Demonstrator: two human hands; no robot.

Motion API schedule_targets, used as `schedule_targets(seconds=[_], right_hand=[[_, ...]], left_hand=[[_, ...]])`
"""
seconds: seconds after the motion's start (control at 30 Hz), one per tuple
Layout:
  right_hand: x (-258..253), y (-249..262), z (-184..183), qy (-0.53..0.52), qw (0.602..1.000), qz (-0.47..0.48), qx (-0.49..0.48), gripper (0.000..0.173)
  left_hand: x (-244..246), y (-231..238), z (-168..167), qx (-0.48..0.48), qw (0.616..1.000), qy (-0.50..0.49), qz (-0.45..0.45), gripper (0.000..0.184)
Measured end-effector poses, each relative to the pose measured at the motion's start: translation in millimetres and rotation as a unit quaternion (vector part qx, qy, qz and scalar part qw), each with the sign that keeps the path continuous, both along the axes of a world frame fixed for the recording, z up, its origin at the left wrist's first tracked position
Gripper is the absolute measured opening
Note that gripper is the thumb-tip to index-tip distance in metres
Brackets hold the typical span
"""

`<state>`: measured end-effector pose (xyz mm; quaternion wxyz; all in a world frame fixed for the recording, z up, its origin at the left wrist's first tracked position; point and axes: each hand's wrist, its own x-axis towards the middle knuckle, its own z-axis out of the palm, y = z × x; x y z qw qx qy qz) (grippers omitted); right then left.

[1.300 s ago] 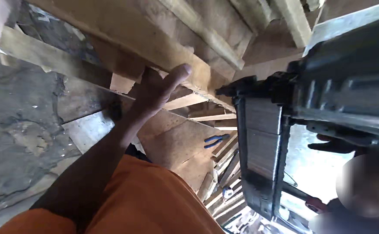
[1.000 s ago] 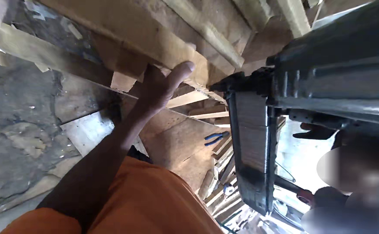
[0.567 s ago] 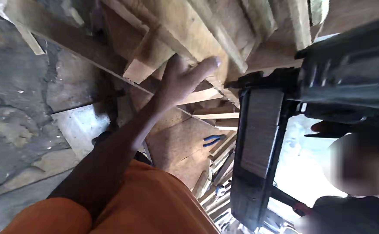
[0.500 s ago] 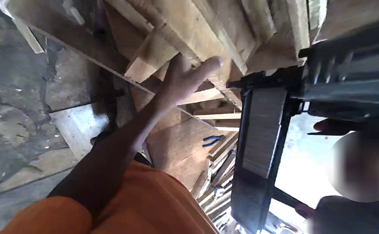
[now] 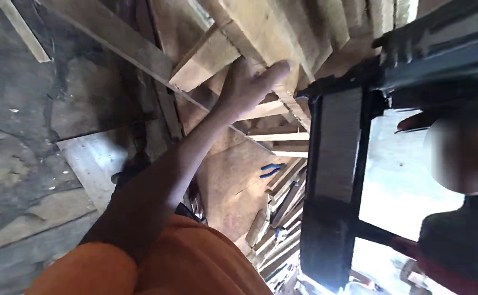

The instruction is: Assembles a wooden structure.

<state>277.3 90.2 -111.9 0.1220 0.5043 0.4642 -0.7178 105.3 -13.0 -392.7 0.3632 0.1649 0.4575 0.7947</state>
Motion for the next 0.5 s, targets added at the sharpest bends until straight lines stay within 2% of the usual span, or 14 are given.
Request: schedule_targets(seconds=[0.03, 0.1, 0.17, 0.23, 0.27, 0.33, 0.37, 0.43, 0.5], right_hand=[[-3.0, -10.5, 0.8, -0.012, 0.999, -0.027, 0.021, 0.027], [-17.9, -34.1, 5.4, -0.11, 0.984, -0.088, 0.112, 0.025], [-34.4, -46.0, 7.5, -0.2, 0.964, -0.086, 0.151, 0.023], [-43.1, -50.8, 7.1, -0.227, 0.959, -0.081, 0.149, 0.021], [-36.8, -47.3, 6.4, -0.214, 0.965, -0.071, 0.131, 0.022], [-11.8, -19.3, 6.2, -0.147, 0.988, -0.044, 0.029, 0.03], [-8.0, -16.8, 6.1, -0.141, 0.989, -0.034, 0.027, 0.028], [-25.6, -45.0, 2.1, -0.202, 0.965, -0.073, 0.15, 0.023], [-35.5, -56.0, 2.1, -0.236, 0.945, -0.066, 0.216, 0.021]], left_hand=[[0.7, 2.7, -0.9, -0.002, 1.0, 0.0, 0.004, 0.043], [2.6, 4.6, -2.6, 0.012, 1.0, -0.008, 0.01, 0.044], [4.7, 1.8, -6.4, 0.025, 1.0, -0.013, 0.003, 0.044], [4.1, 2.5, -10.0, 0.032, 0.999, -0.008, 0.005, 0.044], [5.2, 2.3, -9.8, 0.037, 0.999, -0.008, 0.009, 0.043], [5.4, 4.8, -10.0, 0.04, 0.999, -0.002, 0.021, 0.041], [5.4, 4.3, -10.0, 0.039, 0.999, -0.003, 0.02, 0.043], [4.9, 1.7, -9.2, 0.027, 1.0, -0.003, 0.015, 0.043], [3.0, 2.0, -8.5, 0.011, 1.0, 0.003, 0.004, 0.043]])
